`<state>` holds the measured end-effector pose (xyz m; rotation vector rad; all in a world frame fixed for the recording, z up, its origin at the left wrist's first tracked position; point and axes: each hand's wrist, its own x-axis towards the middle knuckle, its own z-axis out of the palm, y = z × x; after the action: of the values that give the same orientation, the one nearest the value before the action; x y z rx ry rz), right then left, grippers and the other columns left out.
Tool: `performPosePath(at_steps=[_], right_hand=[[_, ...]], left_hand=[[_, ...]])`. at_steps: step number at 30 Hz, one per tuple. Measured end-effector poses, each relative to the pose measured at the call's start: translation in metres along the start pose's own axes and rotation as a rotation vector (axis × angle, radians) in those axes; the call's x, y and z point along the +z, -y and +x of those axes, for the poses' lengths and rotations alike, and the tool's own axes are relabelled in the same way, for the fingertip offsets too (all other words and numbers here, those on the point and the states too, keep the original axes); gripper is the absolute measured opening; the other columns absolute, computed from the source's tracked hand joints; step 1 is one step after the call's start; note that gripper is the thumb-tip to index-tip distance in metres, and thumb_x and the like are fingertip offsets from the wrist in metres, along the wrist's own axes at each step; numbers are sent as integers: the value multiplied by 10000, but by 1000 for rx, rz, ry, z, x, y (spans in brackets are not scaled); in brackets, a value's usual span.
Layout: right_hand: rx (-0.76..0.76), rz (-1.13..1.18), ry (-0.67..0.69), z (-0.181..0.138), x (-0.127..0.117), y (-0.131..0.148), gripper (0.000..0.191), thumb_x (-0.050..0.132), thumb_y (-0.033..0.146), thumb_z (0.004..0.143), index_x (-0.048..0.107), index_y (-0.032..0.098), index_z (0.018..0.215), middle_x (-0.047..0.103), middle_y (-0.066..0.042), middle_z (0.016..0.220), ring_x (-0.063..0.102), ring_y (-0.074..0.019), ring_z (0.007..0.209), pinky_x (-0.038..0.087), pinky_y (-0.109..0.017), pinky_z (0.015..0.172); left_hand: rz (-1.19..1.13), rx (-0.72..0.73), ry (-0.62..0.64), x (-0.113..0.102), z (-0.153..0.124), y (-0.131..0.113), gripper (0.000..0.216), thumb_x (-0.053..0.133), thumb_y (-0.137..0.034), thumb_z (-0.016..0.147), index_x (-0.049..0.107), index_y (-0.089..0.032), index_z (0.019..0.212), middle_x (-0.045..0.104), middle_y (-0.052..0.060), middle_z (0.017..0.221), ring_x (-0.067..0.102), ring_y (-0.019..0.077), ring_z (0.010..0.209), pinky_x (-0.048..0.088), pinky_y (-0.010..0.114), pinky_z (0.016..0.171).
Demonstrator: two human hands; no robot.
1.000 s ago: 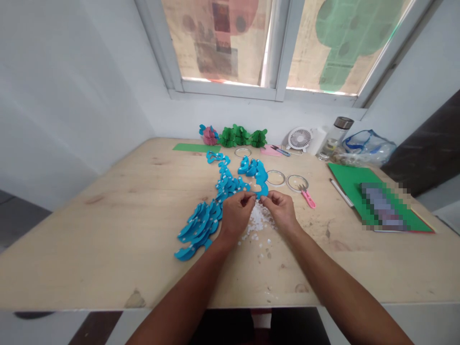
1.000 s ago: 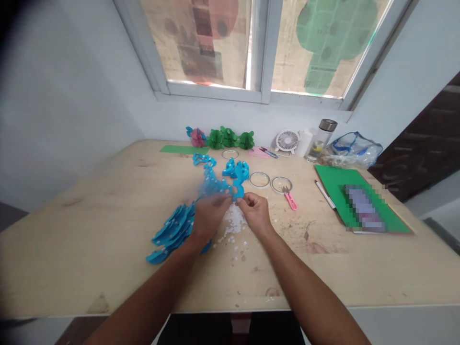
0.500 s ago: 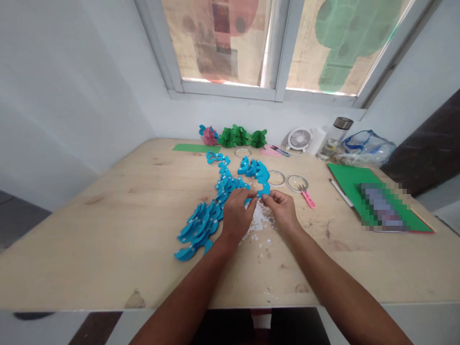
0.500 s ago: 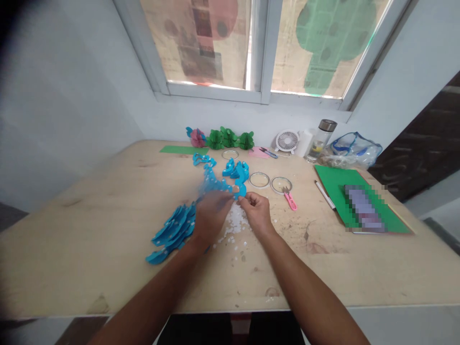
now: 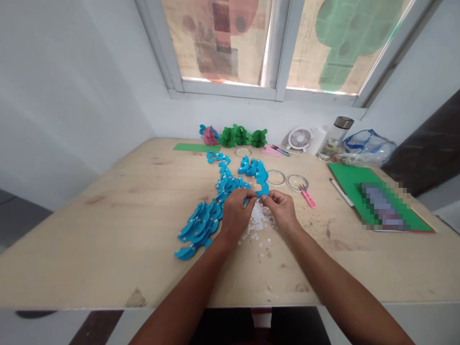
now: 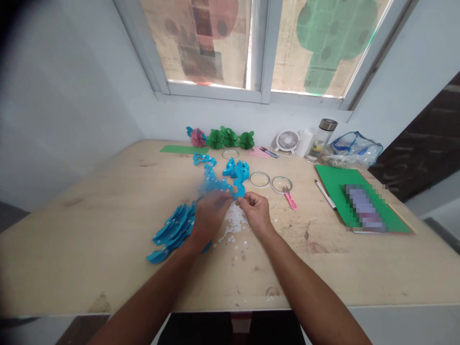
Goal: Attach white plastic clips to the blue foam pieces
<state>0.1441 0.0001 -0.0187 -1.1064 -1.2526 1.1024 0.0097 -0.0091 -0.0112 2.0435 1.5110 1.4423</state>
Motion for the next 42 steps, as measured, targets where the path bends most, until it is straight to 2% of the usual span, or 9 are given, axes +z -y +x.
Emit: performPosePath(at_steps=[6,18,28,42], right_hand=[[8,1,-15,0,1,3,277,655,419,651,606,158,572,534,7,515,443,-112,506,306,-230,475],[32,22,-11,0,1,-2,259,664,398,643,613,152,578,554,5,524,459,-111,511,316,-226,480],[65,32,-26,0,2,-3,259,669,398,633,609,149,593,552,0,525,441,-105,493,306,-223,459],[31,22,-73,-1,1,0,267,648,398,651,586,153,564,526,10,523,427,-98,504,298,-211,458]], left_hand=[[52,4,-23,0,-2,-2,81,562,-201,783,635,-181,811,672,46,816,607,182,816,469,309,758],[44,-13,3,-1,0,0,69,565,-172,766,631,-184,755,667,35,786,609,173,787,466,295,743],[98,53,62,-1,1,1,81,511,-165,782,554,-188,717,615,32,753,567,177,782,443,292,716],[35,38,16,-1,0,-1,85,520,-185,792,603,-178,810,649,45,804,581,184,811,456,309,752]])
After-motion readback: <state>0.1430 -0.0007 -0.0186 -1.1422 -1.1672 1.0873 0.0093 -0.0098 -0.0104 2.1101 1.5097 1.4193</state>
